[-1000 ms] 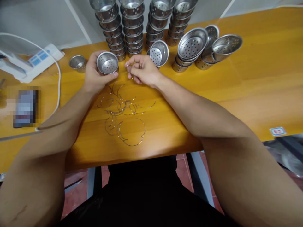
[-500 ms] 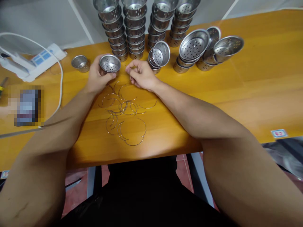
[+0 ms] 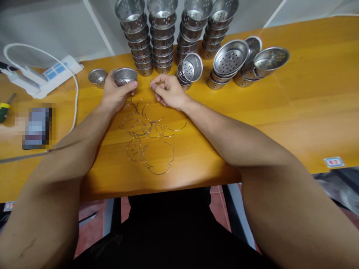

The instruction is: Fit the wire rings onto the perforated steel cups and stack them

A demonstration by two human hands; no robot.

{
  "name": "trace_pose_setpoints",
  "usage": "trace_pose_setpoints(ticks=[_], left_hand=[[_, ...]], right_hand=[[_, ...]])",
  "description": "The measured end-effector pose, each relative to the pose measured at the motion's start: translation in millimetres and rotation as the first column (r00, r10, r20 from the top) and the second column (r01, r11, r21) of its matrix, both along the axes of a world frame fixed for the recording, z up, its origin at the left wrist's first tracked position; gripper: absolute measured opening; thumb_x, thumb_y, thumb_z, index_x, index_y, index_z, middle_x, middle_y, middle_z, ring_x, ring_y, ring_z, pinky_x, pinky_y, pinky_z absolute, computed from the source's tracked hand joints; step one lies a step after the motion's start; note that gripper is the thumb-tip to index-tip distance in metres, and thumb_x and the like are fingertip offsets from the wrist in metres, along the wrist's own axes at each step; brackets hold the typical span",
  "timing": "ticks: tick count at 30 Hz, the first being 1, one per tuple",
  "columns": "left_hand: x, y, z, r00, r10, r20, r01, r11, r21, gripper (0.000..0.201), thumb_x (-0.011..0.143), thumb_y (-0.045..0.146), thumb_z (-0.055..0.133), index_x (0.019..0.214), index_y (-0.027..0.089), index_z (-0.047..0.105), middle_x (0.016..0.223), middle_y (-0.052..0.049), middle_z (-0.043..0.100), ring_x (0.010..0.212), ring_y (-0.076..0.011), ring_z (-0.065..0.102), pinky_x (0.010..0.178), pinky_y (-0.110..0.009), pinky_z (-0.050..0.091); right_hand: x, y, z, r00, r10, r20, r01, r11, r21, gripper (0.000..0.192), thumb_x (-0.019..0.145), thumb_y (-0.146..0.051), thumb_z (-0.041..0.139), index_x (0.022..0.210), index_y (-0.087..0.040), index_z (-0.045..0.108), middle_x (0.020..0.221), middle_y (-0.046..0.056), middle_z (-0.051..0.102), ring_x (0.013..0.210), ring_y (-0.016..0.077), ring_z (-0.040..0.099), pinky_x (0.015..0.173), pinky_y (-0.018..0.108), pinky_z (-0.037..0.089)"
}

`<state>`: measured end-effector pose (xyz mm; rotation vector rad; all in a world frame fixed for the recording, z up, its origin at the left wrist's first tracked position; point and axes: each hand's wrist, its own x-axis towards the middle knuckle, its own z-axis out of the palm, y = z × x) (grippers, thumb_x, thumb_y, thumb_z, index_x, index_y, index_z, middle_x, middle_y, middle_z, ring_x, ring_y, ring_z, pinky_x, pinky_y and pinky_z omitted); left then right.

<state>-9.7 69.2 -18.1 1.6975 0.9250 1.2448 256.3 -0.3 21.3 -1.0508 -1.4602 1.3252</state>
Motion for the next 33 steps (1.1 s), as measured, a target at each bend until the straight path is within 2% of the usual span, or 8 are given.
trace_pose_setpoints(ticks=[5, 9, 13, 16, 18, 24, 29, 33], left_hand=[[0, 19, -22.3, 0.986, 0.078, 0.148, -0.08, 0.997, 0.009, 0.117, 0.058, 0.104, 0.116, 0.133, 0.031, 0.064, 0.12, -0.005, 0.082, 0.107, -0.0314, 0.081, 0.08, -0.048, 0.069], [-7, 33, -29.0, 0.979, 0.078, 0.187, -0.074, 0.997, -0.03, 0.095, 0.065, 0.096, 0.113, 0.119, 0.033, 0.068, 0.12, -0.009, 0.082, 0.107, -0.0363, 0.082, 0.075, -0.052, 0.069], [-9, 30, -25.0, 0.986, 0.066, 0.151, -0.063, 0.998, -0.024, 0.099, 0.067, 0.101, 0.112, 0.125, 0.034, 0.069, 0.13, -0.008, 0.084, 0.121, -0.0374, 0.081, 0.09, -0.057, 0.074], [-2, 21, -16.5, 0.985, 0.092, 0.147, -0.096, 0.995, 0.021, 0.12, 0.054, 0.104, 0.117, 0.134, 0.031, 0.065, 0.126, -0.008, 0.082, 0.128, -0.0391, 0.082, 0.106, -0.058, 0.074], [2, 14, -9.2, 0.985, 0.107, 0.135, -0.115, 0.992, 0.049, 0.124, 0.049, 0.101, 0.12, 0.133, 0.03, 0.062, 0.125, -0.008, 0.08, 0.13, -0.0403, 0.082, 0.113, -0.056, 0.071], [5, 6, 3.8, 0.996, 0.08, -0.039, -0.073, 0.986, 0.151, 0.09, 0.078, 0.087, 0.113, 0.138, 0.04, 0.066, 0.134, -0.007, 0.082, 0.137, -0.0399, 0.081, 0.127, -0.065, 0.069], [7, 4, 6.4, 0.994, 0.101, -0.035, -0.097, 0.99, 0.098, 0.089, 0.073, 0.084, 0.113, 0.14, 0.041, 0.071, 0.132, -0.008, 0.087, 0.14, -0.0443, 0.082, 0.131, -0.072, 0.068], [2, 10, 0.2, 0.995, 0.074, -0.065, -0.065, 0.989, 0.135, 0.093, 0.073, 0.087, 0.109, 0.145, 0.043, 0.071, 0.136, -0.008, 0.087, 0.142, -0.0448, 0.082, 0.132, -0.073, 0.067]], right_hand=[[1, 1, -3.0, 0.999, 0.011, -0.031, -0.011, 1.0, 0.017, 0.03, 0.12, -0.033, 0.093, 0.107, -0.027, 0.067, 0.062, -0.008, 0.067, 0.039, 0.0086, 0.046, 0.035, 0.02, 0.038], [2, 2, -6.6, 0.998, 0.043, -0.046, -0.041, 0.998, 0.041, 0.034, 0.12, -0.042, 0.094, 0.108, -0.026, 0.066, 0.062, -0.007, 0.067, 0.041, 0.0091, 0.048, 0.035, 0.02, 0.036], [3, 3, -8.7, 0.997, 0.07, -0.04, -0.067, 0.996, 0.063, 0.038, 0.119, -0.05, 0.095, 0.11, -0.027, 0.065, 0.064, -0.007, 0.067, 0.042, 0.0091, 0.047, 0.036, 0.021, 0.038], [4, 2, -8.4, 0.997, 0.07, -0.029, -0.068, 0.996, 0.061, 0.035, 0.119, -0.049, 0.093, 0.111, -0.027, 0.066, 0.065, -0.007, 0.068, 0.043, 0.0088, 0.047, 0.037, 0.021, 0.04], [4, 2, -7.4, 0.998, 0.064, -0.021, -0.063, 0.996, 0.055, 0.034, 0.119, -0.047, 0.093, 0.111, -0.027, 0.067, 0.064, -0.007, 0.068, 0.043, 0.0092, 0.047, 0.037, 0.02, 0.04], [1, -2, 0.4, 1.0, 0.021, -0.015, -0.021, 0.999, 0.029, 0.031, 0.118, -0.035, 0.094, 0.106, -0.028, 0.065, 0.063, -0.008, 0.067, 0.041, 0.01, 0.047, 0.037, 0.022, 0.037], [-2, -6, 6.3, 1.0, -0.026, -0.008, 0.026, 0.999, 0.028, 0.039, 0.114, -0.039, 0.098, 0.102, -0.031, 0.062, 0.061, -0.008, 0.066, 0.042, 0.0117, 0.045, 0.037, 0.025, 0.039], [-1, -6, 7.7, 0.997, -0.078, 0.021, 0.076, 0.993, 0.086, 0.04, 0.111, -0.05, 0.099, 0.102, -0.033, 0.064, 0.066, -0.007, 0.067, 0.049, 0.0148, 0.051, 0.038, 0.026, 0.041]])
